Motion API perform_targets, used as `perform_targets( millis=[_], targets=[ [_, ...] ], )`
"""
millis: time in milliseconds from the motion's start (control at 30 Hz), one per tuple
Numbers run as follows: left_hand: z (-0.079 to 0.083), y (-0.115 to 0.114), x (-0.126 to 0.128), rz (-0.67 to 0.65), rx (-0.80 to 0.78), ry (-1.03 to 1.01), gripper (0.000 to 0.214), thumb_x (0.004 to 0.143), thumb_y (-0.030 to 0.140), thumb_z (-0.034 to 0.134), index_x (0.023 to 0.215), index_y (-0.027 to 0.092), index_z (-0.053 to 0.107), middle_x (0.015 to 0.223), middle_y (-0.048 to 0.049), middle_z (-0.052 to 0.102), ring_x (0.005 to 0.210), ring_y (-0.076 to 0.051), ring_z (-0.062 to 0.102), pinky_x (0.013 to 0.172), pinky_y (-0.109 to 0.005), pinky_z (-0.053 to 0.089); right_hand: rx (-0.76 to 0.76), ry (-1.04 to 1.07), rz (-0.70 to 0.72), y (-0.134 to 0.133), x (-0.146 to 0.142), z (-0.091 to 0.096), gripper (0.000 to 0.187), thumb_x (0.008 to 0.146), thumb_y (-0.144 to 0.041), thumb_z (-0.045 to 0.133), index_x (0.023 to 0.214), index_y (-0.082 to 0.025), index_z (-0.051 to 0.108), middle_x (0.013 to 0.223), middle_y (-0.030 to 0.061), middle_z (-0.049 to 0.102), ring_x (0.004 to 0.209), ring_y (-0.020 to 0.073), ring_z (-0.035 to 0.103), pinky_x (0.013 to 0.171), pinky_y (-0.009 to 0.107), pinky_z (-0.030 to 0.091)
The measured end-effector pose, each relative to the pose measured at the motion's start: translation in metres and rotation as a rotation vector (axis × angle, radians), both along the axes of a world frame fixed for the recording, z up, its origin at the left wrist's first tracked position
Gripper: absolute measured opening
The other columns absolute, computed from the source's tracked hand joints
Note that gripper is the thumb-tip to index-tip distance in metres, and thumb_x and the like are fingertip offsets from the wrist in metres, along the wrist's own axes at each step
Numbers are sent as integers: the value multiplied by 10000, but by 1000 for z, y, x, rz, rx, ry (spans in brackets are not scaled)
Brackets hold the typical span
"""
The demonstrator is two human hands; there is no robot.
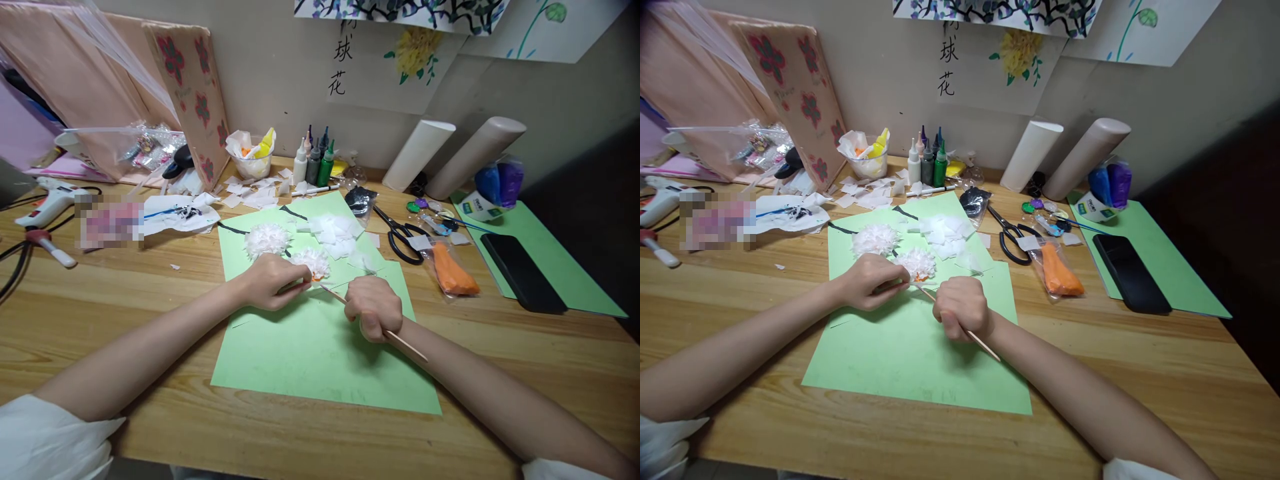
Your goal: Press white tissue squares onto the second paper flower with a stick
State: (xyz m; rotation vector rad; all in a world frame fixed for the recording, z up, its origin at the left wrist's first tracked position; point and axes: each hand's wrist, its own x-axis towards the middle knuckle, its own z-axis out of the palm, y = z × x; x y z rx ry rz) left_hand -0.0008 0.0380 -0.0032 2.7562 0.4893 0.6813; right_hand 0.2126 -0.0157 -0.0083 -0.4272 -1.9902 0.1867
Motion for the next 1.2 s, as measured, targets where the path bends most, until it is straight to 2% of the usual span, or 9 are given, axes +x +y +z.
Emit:
perform_targets(
  millis=[100, 367, 500, 667, 867, 1067, 1200],
  targets=[
    [0, 1, 0, 18, -36, -13, 128, 860, 238, 437, 820, 189, 548, 510, 52, 505, 459, -96, 483, 473, -237, 307, 0, -76, 0, 0, 0, 3, 407, 915, -212, 229, 538, -218, 380, 413, -20, 374, 400, 123, 317, 444, 281, 249],
    [-1, 1, 0, -6, -101, -43, 100, 828, 217, 444, 784, 189, 529, 474, 70, 446, 435, -87, 434, 467, -227, 293, 26, -125, -14, 2, 0, 2, 349, 862, -153, 257, 541, -219, 378, 416, -22, 369, 403, 126, 300, 452, 284, 245],
    [0, 0, -1, -33, -112, -79, 111, 837, 219, 459, 799, 184, 558, 499, 56, 480, 455, -82, 449, 482, -222, 309, 28, -122, -17, 2, 0, 3, 346, 863, -151, 262, 544, -219, 377, 424, -17, 385, 414, 128, 311, 450, 281, 246],
    [2, 1, -1, -71, -153, -25, 141, 837, 211, 449, 787, 181, 578, 537, 40, 511, 489, -81, 461, 500, -216, 323, 21, -129, -22, 4, -1, 0, 361, 875, -167, 255, 538, -220, 371, 422, -20, 378, 406, 125, 304, 442, 281, 243],
    [4, 0, 0, -25, -159, 31, 132, 814, 214, 449, 772, 180, 569, 560, 36, 535, 503, -87, 465, 504, -220, 324, 9, -176, -37, 6, -2, -2, 369, 881, -162, 267, 535, -218, 383, 427, -19, 403, 399, 119, 328, 437, 278, 259],
    [4, -1, 2, 0, -122, 35, 107, 768, 198, 454, 698, 181, 533, 523, 44, 517, 477, -86, 451, 494, -216, 322, -86, -257, -58, 9, -2, -4, 372, 902, -164, 283, 553, -211, 401, 457, -15, 451, 435, 113, 391, 477, 260, 307],
    [4, -1, 3, 17, -95, 44, 159, 806, 225, 435, 671, 182, 508, 510, 43, 509, 463, -91, 441, 484, -226, 300, -131, -302, -58, 10, -3, -6, 379, 922, -182, 274, 565, -207, 398, 471, -14, 451, 455, 113, 399, 495, 255, 313]
  ],
)
